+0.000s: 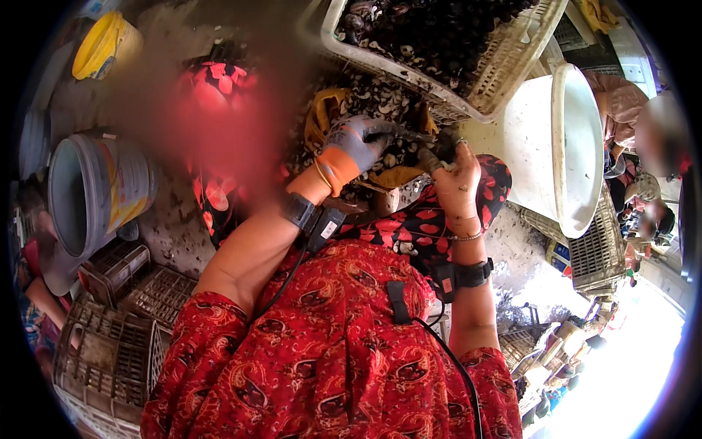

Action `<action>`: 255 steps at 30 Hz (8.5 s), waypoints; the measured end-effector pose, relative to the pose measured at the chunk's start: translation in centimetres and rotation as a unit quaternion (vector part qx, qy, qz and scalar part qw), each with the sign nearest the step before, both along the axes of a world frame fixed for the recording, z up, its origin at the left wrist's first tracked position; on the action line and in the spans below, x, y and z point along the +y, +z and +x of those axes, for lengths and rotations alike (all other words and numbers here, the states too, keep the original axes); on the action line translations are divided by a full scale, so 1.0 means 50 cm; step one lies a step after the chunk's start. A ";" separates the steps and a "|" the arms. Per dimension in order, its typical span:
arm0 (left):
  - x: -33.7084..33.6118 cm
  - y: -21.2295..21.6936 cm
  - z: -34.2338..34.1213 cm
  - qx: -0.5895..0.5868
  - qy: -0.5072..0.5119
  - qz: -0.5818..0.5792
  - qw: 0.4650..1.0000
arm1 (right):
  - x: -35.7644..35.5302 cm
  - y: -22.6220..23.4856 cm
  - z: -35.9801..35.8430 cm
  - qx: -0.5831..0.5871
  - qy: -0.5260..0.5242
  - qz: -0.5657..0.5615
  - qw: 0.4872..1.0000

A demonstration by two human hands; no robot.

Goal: The person shucks oysters by hand while sitting on the floor. The person picks up oysters one at a time from a crate, uses a tool to open them, and places the shucked oysters into a bucket.

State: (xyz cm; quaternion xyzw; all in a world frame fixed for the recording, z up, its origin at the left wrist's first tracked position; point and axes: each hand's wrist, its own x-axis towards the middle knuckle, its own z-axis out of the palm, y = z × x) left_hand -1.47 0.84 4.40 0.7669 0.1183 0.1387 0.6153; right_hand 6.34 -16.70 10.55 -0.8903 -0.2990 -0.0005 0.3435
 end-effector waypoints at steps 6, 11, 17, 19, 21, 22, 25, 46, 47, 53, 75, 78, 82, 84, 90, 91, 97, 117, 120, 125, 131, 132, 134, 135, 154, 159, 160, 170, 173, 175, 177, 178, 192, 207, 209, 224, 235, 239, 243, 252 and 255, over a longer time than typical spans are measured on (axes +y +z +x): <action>-0.021 -0.032 -0.001 0.052 -0.015 0.040 0.998 | -0.009 0.012 -0.012 0.398 -0.108 0.159 0.897; -0.030 -0.056 0.000 0.108 -0.065 -0.149 0.981 | -0.020 0.035 0.004 0.453 -0.103 0.118 0.877; -0.030 -0.043 0.009 0.030 -0.041 -0.013 0.999 | 0.011 0.056 -0.034 0.574 -0.017 0.051 0.817; -0.030 -0.059 0.027 0.115 -0.032 -0.149 0.982 | 0.009 -0.013 -0.052 0.465 0.016 0.085 0.881; 0.014 -0.062 0.016 0.080 0.005 -0.180 0.980 | 0.032 -0.006 -0.057 0.498 -0.009 0.088 0.863; 0.015 -0.057 0.017 0.021 -0.002 -0.194 0.981 | 0.028 0.003 -0.048 0.511 -0.049 0.180 0.839; 0.014 0.025 0.010 -0.178 -0.100 0.077 0.976 | 0.023 0.030 -0.030 0.511 -0.072 0.276 0.811; 0.037 -0.021 0.029 -0.101 0.000 0.112 0.988 | 0.041 0.068 -0.050 0.419 -0.024 0.226 0.879; 0.036 -0.015 0.022 -0.098 0.003 0.112 0.989 | 0.040 0.064 -0.053 0.417 -0.017 0.232 0.879; 0.016 0.004 0.023 -0.139 -0.026 0.099 0.985 | 0.000 -0.012 -0.047 0.172 -0.015 0.189 0.967; -0.011 0.055 0.016 -0.183 -0.034 0.194 0.963 | 0.034 0.003 -0.061 0.636 -0.248 0.577 0.449; -0.003 0.005 0.027 -0.153 -0.038 -0.006 0.987 | 0.023 -0.024 -0.062 0.672 -0.122 0.596 0.422; 0.000 0.012 0.018 -0.143 -0.041 0.014 0.989 | -0.019 -0.068 -0.047 0.659 -0.084 0.561 0.495; -0.001 0.048 0.010 -0.157 -0.101 0.134 0.973 | -0.018 -0.066 -0.052 0.622 -0.090 0.504 0.593; 0.001 0.032 0.010 -0.150 -0.051 0.029 0.987 | 0.016 -0.035 -0.060 0.600 -0.164 0.570 0.537; -0.003 0.051 0.012 -0.180 -0.068 0.135 0.972 | 0.018 -0.036 -0.059 0.628 -0.164 0.609 0.455; -0.003 -0.007 0.020 -0.100 -0.016 -0.090 0.991 | 0.022 -0.027 -0.064 0.662 -0.140 0.601 0.425; -0.014 -0.019 0.016 -0.088 -0.015 -0.191 0.978 | 0.023 -0.048 -0.055 0.657 -0.112 0.590 0.457; -0.012 0.003 0.016 -0.119 -0.038 -0.110 0.986 | 0.020 -0.048 -0.055 0.640 -0.173 0.601 0.446; 0.002 -0.010 0.019 -0.066 -0.028 -0.157 0.985 | 0.024 -0.048 -0.057 0.659 -0.087 0.607 0.436; 0.003 0.006 0.015 -0.173 -0.077 0.133 0.973 | 0.013 -0.055 -0.062 0.548 -0.139 0.499 0.657; 0.006 -0.018 0.015 -0.123 -0.053 0.013 0.991 | 0.037 -0.026 -0.073 0.530 -0.175 0.507 0.657; 0.005 -0.020 0.009 -0.040 -0.007 -0.115 0.992 | 0.029 -0.026 -0.068 0.543 -0.177 0.523 0.632; 0.005 -0.002 0.012 -0.043 -0.007 -0.114 0.993 | 0.026 -0.031 -0.063 0.557 -0.179 0.542 0.603; 0.012 0.005 0.018 -0.115 -0.054 0.124 0.984 | 0.019 -0.039 -0.076 0.470 -0.168 0.497 0.710; 0.021 0.064 0.005 -0.105 -0.091 0.212 0.967 | 0.007 -0.038 -0.064 0.452 -0.158 0.466 0.744; 0.013 0.043 0.010 -0.117 -0.073 0.221 0.965 | 0.006 -0.043 -0.065 0.451 -0.159 0.468 0.743; 0.025 -0.025 0.015 -0.065 -0.033 0.019 0.997 | 0.004 -0.036 -0.061 0.444 -0.156 0.431 0.770; 0.017 -0.007 0.015 -0.072 -0.001 -0.118 0.990 | 0.024 -0.001 -0.061 0.527 -0.170 0.518 0.652; -0.004 0.044 0.014 -0.160 -0.055 0.144 0.975 | 0.003 -0.045 -0.048 0.604 -0.162 0.612 0.484; -0.016 0.017 0.016 -0.177 -0.028 0.087 0.980 | 0.029 -0.034 -0.056 0.643 -0.174 0.620 0.415; -0.006 0.002 0.019 -0.139 -0.033 -0.049 0.989 | 0.031 -0.038 -0.060 0.650 -0.162 0.626 0.399; -0.002 0.028 0.018 -0.198 -0.082 0.079 0.974 | 0.013 -0.052 -0.053 0.648 -0.134 0.607 0.441; -0.008 0.038 0.010 -0.165 -0.097 0.068 0.979 | 0.019 -0.040 -0.060 0.621 -0.209 0.585 0.477; -0.004 0.024 0.016 -0.199 -0.106 0.044 0.973 | 0.005 -0.073 -0.053 0.678 -0.080 0.620 0.386; 0.011 -0.043 0.013 0.146 -0.054 -0.155 0.976 | -0.243 0.167 0.214 0.054 -0.174 0.318 0.930; -0.003 -0.030 0.027 0.102 0.070 -0.369 0.921 | -0.148 0.135 0.337 -0.100 -0.106 0.187 0.972; 0.009 -0.057 0.021 0.017 0.132 -0.285 0.949 | 0.144 0.083 0.263 0.196 0.006 0.020 0.980; 0.003 -0.022 0.038 -0.021 0.155 -0.319 0.935 | 0.213 -0.031 0.344 -0.149 0.158 -0.260 0.941; 0.015 -0.004 0.039 -0.029 0.179 -0.425 0.887 | 0.236 -0.106 0.398 -0.205 0.190 -0.413 0.867; 0.019 -0.009 0.040 -0.023 0.188 -0.457 0.869 | 0.211 -0.154 0.432 -0.209 0.218 -0.381 0.874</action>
